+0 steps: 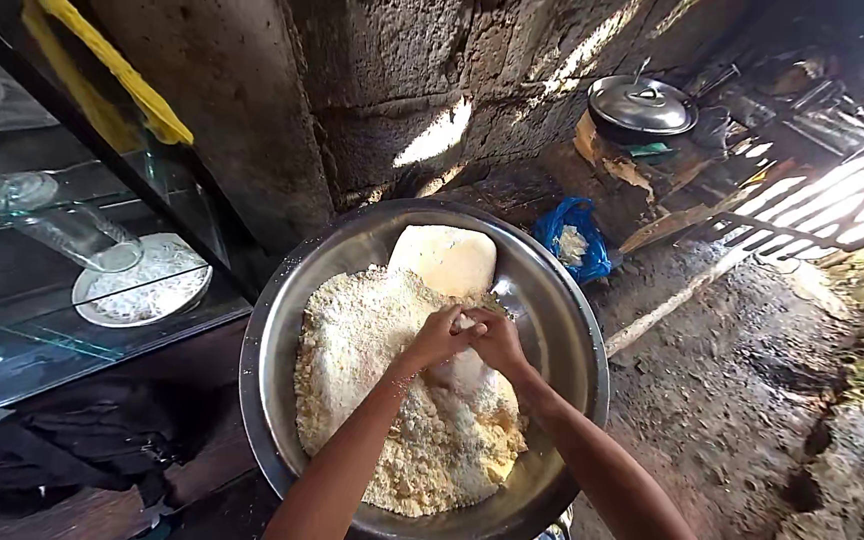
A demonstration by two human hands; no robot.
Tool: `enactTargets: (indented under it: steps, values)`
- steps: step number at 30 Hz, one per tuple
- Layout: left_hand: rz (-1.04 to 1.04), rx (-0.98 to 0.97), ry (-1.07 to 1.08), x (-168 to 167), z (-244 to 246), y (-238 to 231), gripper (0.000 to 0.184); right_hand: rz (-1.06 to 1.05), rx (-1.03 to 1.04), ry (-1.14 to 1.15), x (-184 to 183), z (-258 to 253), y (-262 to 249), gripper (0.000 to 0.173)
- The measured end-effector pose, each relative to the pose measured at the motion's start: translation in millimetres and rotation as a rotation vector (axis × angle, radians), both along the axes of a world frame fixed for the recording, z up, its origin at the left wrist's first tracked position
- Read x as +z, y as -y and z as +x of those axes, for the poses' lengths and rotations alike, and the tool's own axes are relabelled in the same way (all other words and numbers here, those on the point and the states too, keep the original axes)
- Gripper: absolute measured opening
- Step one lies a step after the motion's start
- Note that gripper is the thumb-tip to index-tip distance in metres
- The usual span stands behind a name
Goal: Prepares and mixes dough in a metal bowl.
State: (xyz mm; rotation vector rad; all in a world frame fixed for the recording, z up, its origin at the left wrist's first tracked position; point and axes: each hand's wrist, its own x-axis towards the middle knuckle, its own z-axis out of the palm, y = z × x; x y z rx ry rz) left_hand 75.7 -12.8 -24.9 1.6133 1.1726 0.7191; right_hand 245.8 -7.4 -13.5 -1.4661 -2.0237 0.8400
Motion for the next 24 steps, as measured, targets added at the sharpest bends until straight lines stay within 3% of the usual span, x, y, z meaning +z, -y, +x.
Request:
enactTargets:
  steps: [3,7,11,13,16,18,21,24]
  values:
    - [0.099,0.135,-0.038,-2,-4,-9,0.052,0.02,-0.086,0.017,7,-14,-17,0.022]
    - [0.082,0.219,-0.094,-13,-19,-15,0.042,-0.04,-0.104,0.145,7,-32,-31,0.03]
    - [0.034,0.139,-0.26,-11,-22,-16,0.08,0.082,-0.085,0.344,-9,-27,-49,0.034]
    - [-0.032,0.054,-0.342,-11,-18,-10,0.09,0.011,-0.163,0.355,-21,-23,-53,0.034]
    - [-0.058,0.065,-0.254,-13,-24,-10,0.072,-0.206,-0.24,-0.06,-28,-17,-58,0.051]
    - [-0.1,0.093,-0.154,-14,-27,-10,0.061,-0.389,-0.071,-0.392,-28,-5,-56,0.053]
    - [-0.132,0.117,-0.07,-16,-25,-14,0.052,-0.468,0.26,-0.482,-30,15,-54,0.058]
    - [-0.107,0.131,-0.17,-14,-22,-15,0.059,-0.321,0.163,-0.54,-26,19,-48,0.036]
